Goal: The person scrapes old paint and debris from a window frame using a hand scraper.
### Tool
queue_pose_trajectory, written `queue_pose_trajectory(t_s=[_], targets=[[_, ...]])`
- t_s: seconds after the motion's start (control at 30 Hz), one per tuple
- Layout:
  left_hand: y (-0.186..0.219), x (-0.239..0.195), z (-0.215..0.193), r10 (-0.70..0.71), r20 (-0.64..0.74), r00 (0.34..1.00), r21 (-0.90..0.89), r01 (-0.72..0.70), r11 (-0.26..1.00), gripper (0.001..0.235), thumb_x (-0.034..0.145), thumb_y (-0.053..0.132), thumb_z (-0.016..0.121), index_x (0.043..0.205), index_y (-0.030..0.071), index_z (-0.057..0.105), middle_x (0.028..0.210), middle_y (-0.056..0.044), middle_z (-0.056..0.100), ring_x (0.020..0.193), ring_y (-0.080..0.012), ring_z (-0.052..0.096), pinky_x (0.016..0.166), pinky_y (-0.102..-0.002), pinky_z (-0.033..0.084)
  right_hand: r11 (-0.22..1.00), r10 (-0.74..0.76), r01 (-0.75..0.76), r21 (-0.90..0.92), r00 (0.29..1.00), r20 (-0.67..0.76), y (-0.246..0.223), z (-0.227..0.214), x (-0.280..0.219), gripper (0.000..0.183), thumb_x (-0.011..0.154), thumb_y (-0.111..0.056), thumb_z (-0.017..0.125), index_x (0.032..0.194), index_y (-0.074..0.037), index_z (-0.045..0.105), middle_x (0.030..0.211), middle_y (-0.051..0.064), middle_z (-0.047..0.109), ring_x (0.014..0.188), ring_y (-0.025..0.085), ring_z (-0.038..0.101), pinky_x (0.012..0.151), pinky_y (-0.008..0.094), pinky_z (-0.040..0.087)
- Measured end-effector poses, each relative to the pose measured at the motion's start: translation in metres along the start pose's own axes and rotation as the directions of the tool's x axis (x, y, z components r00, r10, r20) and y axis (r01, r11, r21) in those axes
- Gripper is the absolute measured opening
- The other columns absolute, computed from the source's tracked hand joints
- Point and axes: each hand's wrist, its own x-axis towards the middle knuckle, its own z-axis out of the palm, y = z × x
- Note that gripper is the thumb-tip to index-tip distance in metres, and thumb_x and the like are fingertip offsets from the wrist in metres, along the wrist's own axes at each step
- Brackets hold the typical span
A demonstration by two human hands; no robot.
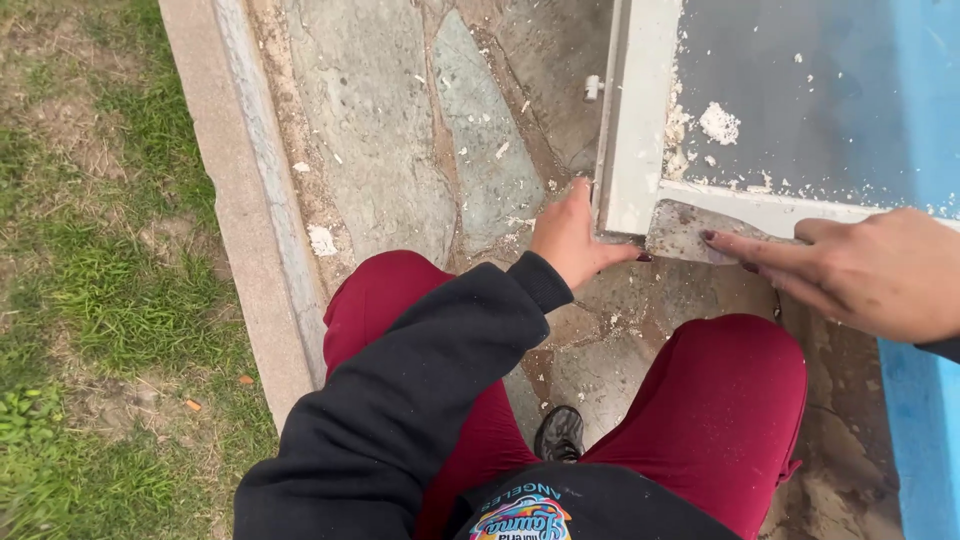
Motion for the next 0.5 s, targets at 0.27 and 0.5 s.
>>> queue_pose_trajectory(t_s=[0.27,0.5], targets=[[0.012,-0.004,-0.016,-0.020,0.063,0.998,-0.013,0.021,1.000,0.073,0.064,0.028,0.091,0.115,-0.004,0.050,0.096,-0.021,0.072,0.082,-0.0333,0.075,0.075,-0.039,0.061,0.998,-0.011,0.015,0.058,0.998,-0.069,-0.005,0.007,0.002,0.064,0.093,-0.045,0.044,0.155,-0.052,0.028,0.054,-0.008,0.056,0.034,0.010,0.047,0.034,0.023,0.037],[0.004,0.001,-0.006,-0.031,0.044,0.999,0.057,0.028,0.998,0.080,0.062,0.032,0.092,0.118,-0.005,0.049,0.094,-0.019,0.072,0.080,-0.0326,0.075,0.075,-0.039,0.061,0.997,-0.059,0.057,0.050,0.998,0.036,0.004,-0.001,0.007,0.065,0.096,-0.042,0.040,0.158,-0.049,0.022,0.062,-0.009,0.064,0.036,0.008,0.057,0.035,0.020,0.048]])
